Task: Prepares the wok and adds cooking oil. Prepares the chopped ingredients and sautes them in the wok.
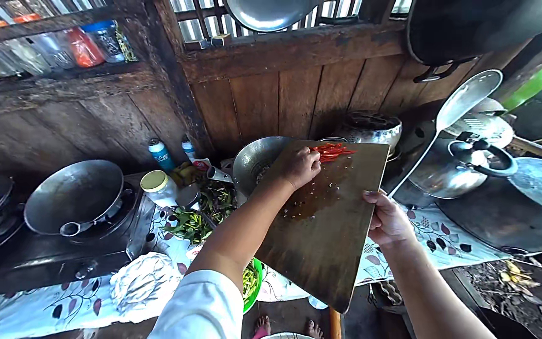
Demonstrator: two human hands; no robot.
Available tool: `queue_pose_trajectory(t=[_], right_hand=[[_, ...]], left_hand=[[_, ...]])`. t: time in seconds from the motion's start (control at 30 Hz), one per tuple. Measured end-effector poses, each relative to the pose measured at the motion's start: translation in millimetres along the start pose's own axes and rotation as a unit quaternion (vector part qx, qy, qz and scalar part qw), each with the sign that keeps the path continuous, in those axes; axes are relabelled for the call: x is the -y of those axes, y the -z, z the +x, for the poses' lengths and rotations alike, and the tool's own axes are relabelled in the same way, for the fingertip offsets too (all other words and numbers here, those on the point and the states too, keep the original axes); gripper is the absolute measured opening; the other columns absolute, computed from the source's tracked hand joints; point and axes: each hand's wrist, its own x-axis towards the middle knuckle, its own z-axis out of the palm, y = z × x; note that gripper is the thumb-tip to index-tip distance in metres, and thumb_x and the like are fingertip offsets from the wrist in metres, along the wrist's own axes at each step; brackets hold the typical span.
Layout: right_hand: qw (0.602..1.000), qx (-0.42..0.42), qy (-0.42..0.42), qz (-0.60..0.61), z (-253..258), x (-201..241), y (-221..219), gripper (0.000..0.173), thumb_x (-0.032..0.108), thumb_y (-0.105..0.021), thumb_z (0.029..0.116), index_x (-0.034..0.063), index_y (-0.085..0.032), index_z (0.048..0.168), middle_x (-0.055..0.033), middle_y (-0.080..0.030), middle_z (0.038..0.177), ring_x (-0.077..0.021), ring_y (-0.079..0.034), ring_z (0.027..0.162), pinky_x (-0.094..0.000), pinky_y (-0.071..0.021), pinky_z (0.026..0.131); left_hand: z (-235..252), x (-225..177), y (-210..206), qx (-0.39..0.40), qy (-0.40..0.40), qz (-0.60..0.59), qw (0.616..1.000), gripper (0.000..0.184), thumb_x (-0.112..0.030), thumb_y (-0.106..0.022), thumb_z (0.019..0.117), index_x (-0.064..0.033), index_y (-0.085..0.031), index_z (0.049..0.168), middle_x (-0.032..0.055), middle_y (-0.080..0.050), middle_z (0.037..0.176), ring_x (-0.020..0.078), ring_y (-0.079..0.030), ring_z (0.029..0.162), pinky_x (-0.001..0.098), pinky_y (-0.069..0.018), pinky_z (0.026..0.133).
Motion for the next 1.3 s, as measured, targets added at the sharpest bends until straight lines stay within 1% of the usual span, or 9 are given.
queue_pose_trajectory(t=[0.3, 0.47, 0.57, 0.67, 0.73, 0.9, 1.03, 1.17, 1.3], right_hand=[[1.000, -0.006, -0.003, 0.002, -2, 3, 5, 0.029, 0.004, -0.034, 0.1023, 0.0110, -0.058, 0.090, 0.0016, -0.056, 0.051, 0.0005, -0.047, 0.034, -0.0129, -0.0398, 0.033], [0.999, -0.018, 0.004, -0.026, -10, 14, 19, 0.025, 0.005, -0.035, 0.1008, 0.0119, -0.058, 0.094, 0.0029, -0.057, 0.051, 0.0010, -0.049, 0.034, -0.0132, -0.0413, 0.033], [0.998, -0.048, -0.005, -0.047, -17, 20, 21, 0.025, 0.005, -0.035, 0.1027, 0.0119, -0.057, 0.095, 0.0030, -0.057, 0.052, 0.0020, -0.046, 0.033, -0.0124, -0.0386, 0.032], [0.997, -0.055, -0.009, -0.055, -19, 22, 24, 0.025, 0.005, -0.034, 0.1042, 0.0117, -0.056, 0.095, 0.0027, -0.058, 0.052, 0.0018, -0.046, 0.033, -0.0121, -0.0390, 0.032], [0.997, -0.053, -0.009, -0.051, -19, 21, 24, 0.025, 0.004, -0.034, 0.1033, 0.0111, -0.056, 0.095, 0.0022, -0.058, 0.052, 0.0012, -0.046, 0.033, -0.0127, -0.0394, 0.032], [0.997, -0.059, -0.019, -0.042, -19, 16, 14, 0.020, 0.002, -0.038, 0.1033, 0.0093, -0.055, 0.098, 0.0001, -0.058, 0.055, -0.0003, -0.047, 0.034, -0.0138, -0.0396, 0.032], [0.998, -0.052, -0.013, -0.036, -23, 16, 8, 0.024, 0.001, -0.037, 0.1016, 0.0099, -0.057, 0.092, 0.0015, -0.057, 0.053, 0.0007, -0.046, 0.033, -0.0129, -0.0388, 0.032], [0.998, -0.053, -0.013, -0.035, -25, 16, 11, 0.024, 0.002, -0.037, 0.1025, 0.0094, -0.058, 0.095, 0.0008, -0.058, 0.053, 0.0001, -0.047, 0.034, -0.0130, -0.0395, 0.032], [0.998, -0.051, -0.012, -0.024, -23, 16, 19, 0.023, 0.002, -0.036, 0.1028, 0.0082, -0.057, 0.096, -0.0007, -0.057, 0.052, -0.0008, -0.047, 0.034, -0.0137, -0.0401, 0.033]], left_hand=[[3, 47, -3, 0.000, 0.046, 0.015, 0.999, 0.022, -0.011, -0.055, 0.1016, 0.0053, -0.070, 0.102, 0.0234, -0.066, 0.104, 0.0368, -0.067, 0.101, 0.0499, -0.0540, 0.089], [0, 79, -9, 0.002, 0.094, 0.018, 0.995, 0.025, -0.009, -0.051, 0.1037, 0.0100, -0.067, 0.103, 0.0277, -0.067, 0.107, 0.0399, -0.067, 0.107, 0.0508, -0.0519, 0.095], [1, 86, -8, 0.088, 0.148, 0.055, 0.984, 0.027, -0.010, -0.050, 0.1056, 0.0096, -0.067, 0.112, 0.0286, -0.067, 0.118, 0.0412, -0.064, 0.119, 0.0538, -0.0482, 0.104], [10, 78, 5, 0.163, 0.192, 0.129, 0.959, 0.025, -0.014, -0.057, 0.1023, 0.0011, -0.072, 0.116, 0.0248, -0.066, 0.127, 0.0431, -0.058, 0.127, 0.0651, -0.0442, 0.103], [18, 65, 20, 0.132, 0.169, 0.125, 0.969, 0.023, -0.008, -0.060, 0.0989, -0.0021, -0.074, 0.116, 0.0238, -0.065, 0.128, 0.0436, -0.053, 0.130, 0.0648, -0.0414, 0.104], [11, 7, 21, 0.064, 0.021, 0.068, 0.995, 0.025, -0.003, -0.055, 0.0979, 0.0005, -0.073, 0.115, 0.0232, -0.067, 0.118, 0.0391, -0.061, 0.120, 0.0519, -0.0478, 0.104], [-7, 12, -2, 0.050, -0.037, 0.025, 0.998, 0.024, -0.002, -0.052, 0.0998, 0.0064, -0.071, 0.112, 0.0245, -0.069, 0.114, 0.0384, -0.063, 0.117, 0.0480, -0.0477, 0.106], [-14, 65, 1, 0.066, 0.060, 0.132, 0.987, 0.023, 0.000, -0.052, 0.1005, 0.0069, -0.069, 0.115, 0.0261, -0.067, 0.121, 0.0417, -0.061, 0.122, 0.0542, -0.0463, 0.107], [-22, 41, 17, 0.102, 0.130, 0.236, 0.958, 0.027, 0.002, -0.051, 0.0995, 0.0023, -0.069, 0.119, 0.0241, -0.064, 0.123, 0.0425, -0.057, 0.122, 0.0582, -0.0412, 0.103]])
